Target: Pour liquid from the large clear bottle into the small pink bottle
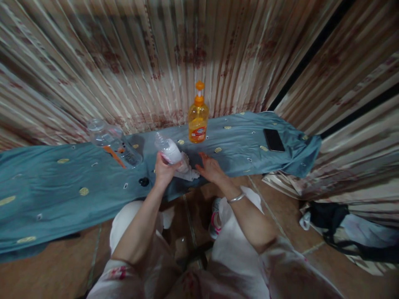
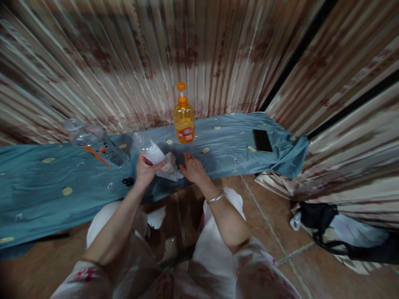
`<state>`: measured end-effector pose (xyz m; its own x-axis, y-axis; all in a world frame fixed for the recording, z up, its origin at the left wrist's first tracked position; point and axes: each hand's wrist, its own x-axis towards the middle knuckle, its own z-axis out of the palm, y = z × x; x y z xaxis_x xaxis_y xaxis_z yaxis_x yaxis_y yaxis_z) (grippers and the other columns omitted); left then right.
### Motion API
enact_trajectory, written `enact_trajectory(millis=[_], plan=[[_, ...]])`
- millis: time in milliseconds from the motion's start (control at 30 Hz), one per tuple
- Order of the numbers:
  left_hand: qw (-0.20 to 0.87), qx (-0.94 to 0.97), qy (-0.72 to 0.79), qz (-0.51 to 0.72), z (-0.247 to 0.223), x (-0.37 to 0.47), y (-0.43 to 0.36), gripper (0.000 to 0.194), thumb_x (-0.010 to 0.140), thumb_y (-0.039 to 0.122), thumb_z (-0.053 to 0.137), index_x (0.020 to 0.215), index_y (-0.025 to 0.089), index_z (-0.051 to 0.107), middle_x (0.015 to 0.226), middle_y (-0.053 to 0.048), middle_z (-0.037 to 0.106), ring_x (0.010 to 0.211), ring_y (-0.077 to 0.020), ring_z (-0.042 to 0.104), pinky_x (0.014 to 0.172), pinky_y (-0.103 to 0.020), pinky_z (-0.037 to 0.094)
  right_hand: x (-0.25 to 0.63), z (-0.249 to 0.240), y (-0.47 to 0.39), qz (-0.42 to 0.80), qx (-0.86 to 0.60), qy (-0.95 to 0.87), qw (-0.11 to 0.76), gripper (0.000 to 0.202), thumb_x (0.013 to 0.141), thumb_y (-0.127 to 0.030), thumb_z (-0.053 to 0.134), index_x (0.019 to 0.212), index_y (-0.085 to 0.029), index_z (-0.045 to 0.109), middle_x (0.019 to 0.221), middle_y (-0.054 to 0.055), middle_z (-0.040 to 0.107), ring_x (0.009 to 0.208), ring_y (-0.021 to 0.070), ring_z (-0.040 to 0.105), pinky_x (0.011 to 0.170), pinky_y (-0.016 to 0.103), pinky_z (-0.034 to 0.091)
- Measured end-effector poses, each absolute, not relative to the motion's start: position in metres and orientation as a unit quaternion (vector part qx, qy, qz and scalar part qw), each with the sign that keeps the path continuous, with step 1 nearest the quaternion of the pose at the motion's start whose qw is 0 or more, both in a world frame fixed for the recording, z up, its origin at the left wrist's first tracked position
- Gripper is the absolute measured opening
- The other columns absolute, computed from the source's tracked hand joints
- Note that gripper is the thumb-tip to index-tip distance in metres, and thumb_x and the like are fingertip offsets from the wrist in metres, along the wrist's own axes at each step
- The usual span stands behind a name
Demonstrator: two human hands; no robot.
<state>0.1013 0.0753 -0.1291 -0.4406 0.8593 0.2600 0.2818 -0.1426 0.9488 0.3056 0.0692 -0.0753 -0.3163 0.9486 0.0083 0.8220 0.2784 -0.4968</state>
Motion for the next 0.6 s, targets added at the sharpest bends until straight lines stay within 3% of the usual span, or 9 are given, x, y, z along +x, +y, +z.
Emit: enact_trajectory(millis=[267,400,500,600], plan=[[0.263,0.443,0.616,0.596,-0.107,0.088,0.056,0.07,0.043,0.036,0.092,0.101,0.022,0.056,0.092,0.001,0.067,0.085,-0.021,0.066,0.074,-0.031,0.052,0.285,-0.093,0.069,0.252,-0.484,-0.827,0.134,0.082,0.083,-0.035,0.08,0.151,-0.008,0.044,0.153,0.026,0.053,0.142,0.0335,0.052,0.119,0.047,0.041],[0.27,0.434,0.614,0.601,-0.103,0.089,0.053,0.067,0.043,0.036,0.091,0.098,0.022,0.057,0.09,0.001,0.067,0.082,-0.0204,0.064,0.073,-0.031,0.051,0.267,-0.103,0.07,0.234,-0.455,-0.851,0.116,0.096,0.079,-0.037,0.085,0.157,-0.009,0.038,0.162,0.029,0.038,0.153,0.0375,0.036,0.122,0.053,0.036],[0.281,0.43,0.609,0.605,-0.102,0.089,0.052,0.064,0.042,0.035,0.091,0.093,0.022,0.056,0.086,0.002,0.067,0.079,-0.0201,0.064,0.074,-0.033,0.052,0.256,-0.108,0.074,0.212,-0.432,-0.871,0.097,0.078,0.086,-0.031,0.078,0.154,-0.01,0.046,0.163,0.026,0.038,0.154,0.0353,0.034,0.122,0.051,0.036],[0.29,0.424,0.604,0.609,-0.1,0.088,0.051,0.064,0.04,0.036,0.092,0.092,0.022,0.056,0.083,0.003,0.067,0.077,-0.0201,0.063,0.073,-0.033,0.052,0.247,-0.111,0.078,0.229,-0.432,-0.864,0.118,0.045,0.092,-0.014,0.064,0.137,-0.01,0.063,0.147,0.021,0.06,0.147,0.0272,0.045,0.124,0.042,0.033]])
